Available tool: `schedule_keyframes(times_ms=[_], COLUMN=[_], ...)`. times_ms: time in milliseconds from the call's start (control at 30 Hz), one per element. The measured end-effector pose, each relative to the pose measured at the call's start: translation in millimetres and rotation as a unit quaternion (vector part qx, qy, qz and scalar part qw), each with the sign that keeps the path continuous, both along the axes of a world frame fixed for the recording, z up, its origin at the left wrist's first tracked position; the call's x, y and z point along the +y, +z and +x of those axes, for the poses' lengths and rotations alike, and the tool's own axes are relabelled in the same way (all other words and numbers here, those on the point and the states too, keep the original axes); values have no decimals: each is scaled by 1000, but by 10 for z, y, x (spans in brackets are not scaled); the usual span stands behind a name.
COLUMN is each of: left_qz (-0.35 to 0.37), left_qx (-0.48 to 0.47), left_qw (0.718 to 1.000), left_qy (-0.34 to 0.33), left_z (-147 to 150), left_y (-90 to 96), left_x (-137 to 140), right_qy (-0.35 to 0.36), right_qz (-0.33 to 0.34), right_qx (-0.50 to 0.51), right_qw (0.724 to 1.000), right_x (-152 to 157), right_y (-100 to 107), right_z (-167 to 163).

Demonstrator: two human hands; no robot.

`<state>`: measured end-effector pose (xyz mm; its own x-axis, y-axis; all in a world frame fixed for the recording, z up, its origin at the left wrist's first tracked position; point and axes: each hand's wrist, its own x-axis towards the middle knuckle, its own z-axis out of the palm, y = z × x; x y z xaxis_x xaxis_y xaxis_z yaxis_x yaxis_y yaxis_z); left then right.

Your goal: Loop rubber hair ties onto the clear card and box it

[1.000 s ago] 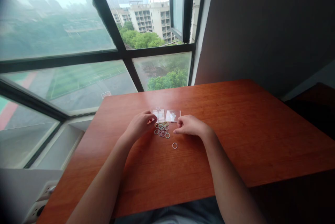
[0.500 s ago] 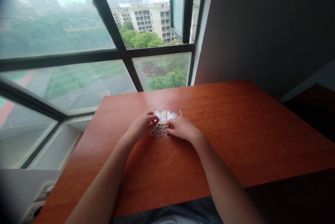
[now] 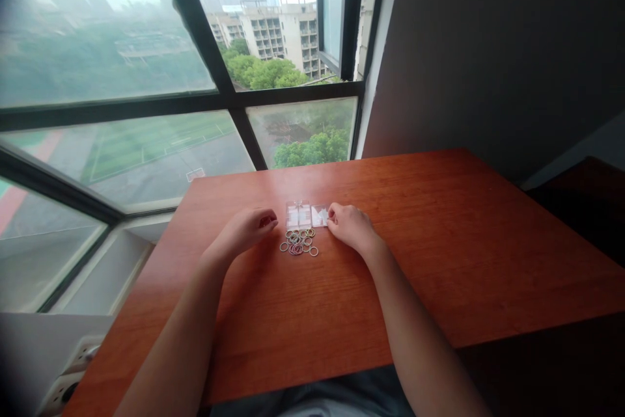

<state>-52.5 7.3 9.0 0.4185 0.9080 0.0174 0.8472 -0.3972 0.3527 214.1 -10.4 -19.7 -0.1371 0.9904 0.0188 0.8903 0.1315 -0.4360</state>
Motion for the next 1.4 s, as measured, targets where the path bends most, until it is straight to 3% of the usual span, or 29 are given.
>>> schedule_keyframes(times_ms=[133,467,700,1000,1200,1400], left_qz=[-97,-173,-157,-180,-141,-159], left_qx=[11,-16,-6,-19,-42,-45], left_qw=[995,982,986,975,987,983], left_qy=[-10,-77,-55,-127,-61,-81], left_z=[-82,169,58,204,108,129], left_y=[28,6,-8,-36,28,66], left_x=[-13,-90,-59,-107,-92,-115], right_qy=[15,35,47,71,96,129], right_qz=[18,34,41,37,8,-4], right_qx=[-4,18,30,28,31,40], right_qw=[1000,999,998,996,995,991], right_x=[10,39,12,-16,-41,-60], right_y=[-27,-70,-37,11,12,4], right_z=[-39,-34,-59,-120,-139,-177])
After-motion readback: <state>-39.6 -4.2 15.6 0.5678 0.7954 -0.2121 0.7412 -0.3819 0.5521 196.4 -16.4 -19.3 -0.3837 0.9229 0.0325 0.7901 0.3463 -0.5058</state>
